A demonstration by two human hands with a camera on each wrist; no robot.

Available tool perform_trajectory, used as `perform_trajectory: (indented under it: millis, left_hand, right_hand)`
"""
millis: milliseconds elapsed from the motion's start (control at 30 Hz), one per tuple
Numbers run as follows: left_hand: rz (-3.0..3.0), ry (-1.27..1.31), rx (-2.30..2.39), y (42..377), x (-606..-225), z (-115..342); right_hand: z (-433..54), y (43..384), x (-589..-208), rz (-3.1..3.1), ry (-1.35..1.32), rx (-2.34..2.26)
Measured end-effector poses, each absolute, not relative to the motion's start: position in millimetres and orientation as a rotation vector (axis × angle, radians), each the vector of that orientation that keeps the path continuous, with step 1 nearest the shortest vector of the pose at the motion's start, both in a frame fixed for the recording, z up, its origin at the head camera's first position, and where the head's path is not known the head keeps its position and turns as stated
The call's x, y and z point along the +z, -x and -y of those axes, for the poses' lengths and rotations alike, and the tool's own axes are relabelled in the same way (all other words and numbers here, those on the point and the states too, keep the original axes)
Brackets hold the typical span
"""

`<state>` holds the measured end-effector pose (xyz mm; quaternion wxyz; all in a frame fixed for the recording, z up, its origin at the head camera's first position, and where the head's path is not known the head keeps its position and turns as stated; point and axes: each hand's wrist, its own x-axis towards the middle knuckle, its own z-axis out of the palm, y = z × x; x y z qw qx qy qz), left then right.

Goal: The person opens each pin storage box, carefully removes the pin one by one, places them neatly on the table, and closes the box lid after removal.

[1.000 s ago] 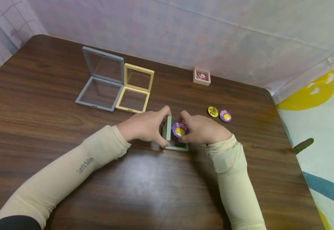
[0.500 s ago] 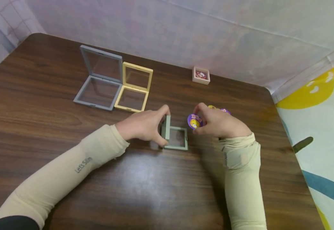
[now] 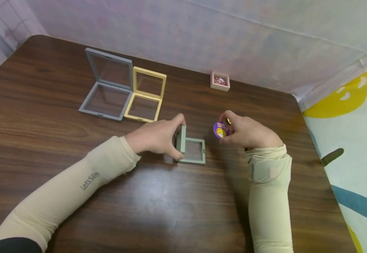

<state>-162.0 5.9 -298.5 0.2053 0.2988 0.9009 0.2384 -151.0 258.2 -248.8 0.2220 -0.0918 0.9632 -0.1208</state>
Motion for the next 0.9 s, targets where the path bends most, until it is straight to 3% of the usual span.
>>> perform_trajectory:
  millis: [467, 900]
  left_hand:
    - [-2.498, -0.844, 0.673, 162.8, -298.6, -5.6]
    - [-2.483, -0.837, 0.679, 162.3, -298.5, -5.5]
  right_hand:
    - [-315.8, 145.6, -236.4, -2.739, 0.017, -0.28]
    - [-333.0, 142.1, -234.2, -2.768, -0.086, -0.269]
